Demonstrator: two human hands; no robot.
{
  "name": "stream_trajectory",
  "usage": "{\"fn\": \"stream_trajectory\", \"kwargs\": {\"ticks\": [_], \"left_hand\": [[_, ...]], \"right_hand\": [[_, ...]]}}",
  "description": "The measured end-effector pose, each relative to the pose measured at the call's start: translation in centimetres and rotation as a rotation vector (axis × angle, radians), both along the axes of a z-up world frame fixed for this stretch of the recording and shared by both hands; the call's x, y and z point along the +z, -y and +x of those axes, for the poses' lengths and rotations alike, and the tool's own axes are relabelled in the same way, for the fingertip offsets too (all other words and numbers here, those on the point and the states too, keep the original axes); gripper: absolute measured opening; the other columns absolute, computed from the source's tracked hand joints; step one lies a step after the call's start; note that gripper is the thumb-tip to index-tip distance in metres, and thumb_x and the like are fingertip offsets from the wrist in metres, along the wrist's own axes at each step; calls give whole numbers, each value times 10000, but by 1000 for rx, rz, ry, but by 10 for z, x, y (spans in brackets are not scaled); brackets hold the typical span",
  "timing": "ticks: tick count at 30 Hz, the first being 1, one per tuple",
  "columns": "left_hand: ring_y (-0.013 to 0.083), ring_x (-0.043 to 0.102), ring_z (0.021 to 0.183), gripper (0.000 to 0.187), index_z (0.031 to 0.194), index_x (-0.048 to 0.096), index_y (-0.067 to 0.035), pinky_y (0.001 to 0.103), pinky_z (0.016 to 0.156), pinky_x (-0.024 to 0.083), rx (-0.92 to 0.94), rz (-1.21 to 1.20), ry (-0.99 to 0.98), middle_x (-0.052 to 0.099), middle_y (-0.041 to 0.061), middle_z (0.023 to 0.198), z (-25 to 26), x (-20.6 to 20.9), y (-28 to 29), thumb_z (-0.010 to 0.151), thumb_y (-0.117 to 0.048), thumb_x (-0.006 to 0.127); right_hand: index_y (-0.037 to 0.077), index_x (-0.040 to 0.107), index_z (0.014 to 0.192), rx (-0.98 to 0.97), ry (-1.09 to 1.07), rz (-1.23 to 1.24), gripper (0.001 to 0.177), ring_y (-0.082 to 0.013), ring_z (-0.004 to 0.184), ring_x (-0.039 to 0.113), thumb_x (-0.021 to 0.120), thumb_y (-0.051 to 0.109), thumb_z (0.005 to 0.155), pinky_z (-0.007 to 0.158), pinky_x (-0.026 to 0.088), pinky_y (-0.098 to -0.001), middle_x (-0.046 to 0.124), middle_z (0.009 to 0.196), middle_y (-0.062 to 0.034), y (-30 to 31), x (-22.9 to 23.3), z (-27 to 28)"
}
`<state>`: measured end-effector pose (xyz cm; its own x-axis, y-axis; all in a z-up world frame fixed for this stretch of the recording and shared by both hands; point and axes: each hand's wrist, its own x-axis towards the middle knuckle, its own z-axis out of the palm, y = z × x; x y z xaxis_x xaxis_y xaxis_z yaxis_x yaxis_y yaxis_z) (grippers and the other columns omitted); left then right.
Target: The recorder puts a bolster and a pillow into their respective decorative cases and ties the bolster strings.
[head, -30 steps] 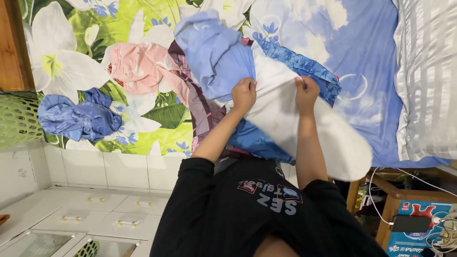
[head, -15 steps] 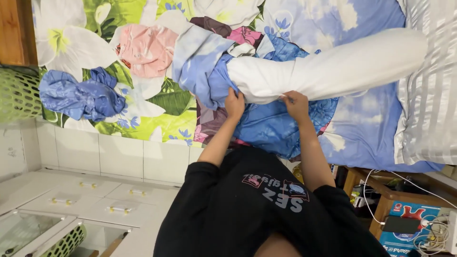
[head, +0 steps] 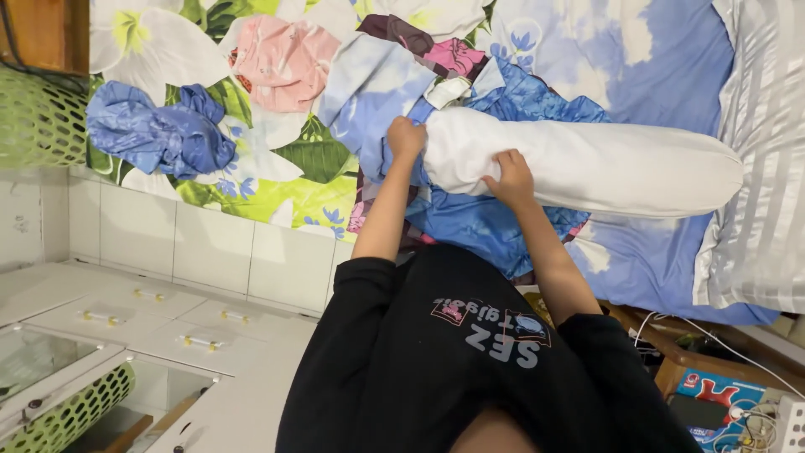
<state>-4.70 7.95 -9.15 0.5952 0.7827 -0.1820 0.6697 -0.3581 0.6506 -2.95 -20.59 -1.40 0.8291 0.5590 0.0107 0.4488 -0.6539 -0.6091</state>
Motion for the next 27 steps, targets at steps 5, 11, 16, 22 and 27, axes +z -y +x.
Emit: {"fn": "stream_trajectory", "kwargs": {"ticks": [5,11,16,22,27], "left_hand": [[375,716,785,285,886,722,-18,438,754,559,-27,-70,138,735,205,840,-11,9,25,704,-208,830],[396,704,807,165,919,767,-56,468,753,546,-128,-7,204,736,202,857,-24,38,85,792,-160,761],[393,705,839,149,919,727,-34,469,770,548,-230,-5,413,735,194,901,-17,73,147,814,-140,730],[390,696,873,129,961,696,-41,465,774,550,-356,-80,570,718,189,938,6,135,169,852,-108,686],[410,687,877,164,966,711,-28,513,774,524,-480,7,344,713,209,909,-3,100,160,828,-114,693]], "right_hand": [[56,709,1218,41,362,33,616,-396,1194,574,880,282,671,949,383,-537,644,1274,-175,-43,22,-1],[88,759,968,-48,214,125,169,-265,938,682,819,122,814,894,422,-455,739,978,-68,-43,-45,-8],[60,706,907,-110,247,288,111,-328,830,663,727,16,806,829,490,-399,698,865,-99,-33,-26,-5],[40,705,950,-197,103,454,124,-314,745,682,709,-27,845,681,520,-386,691,839,-131,-8,61,22],[107,640,1392,144,87,376,562,-360,925,710,698,-15,847,791,561,-416,715,1082,-192,-9,50,23]]}}
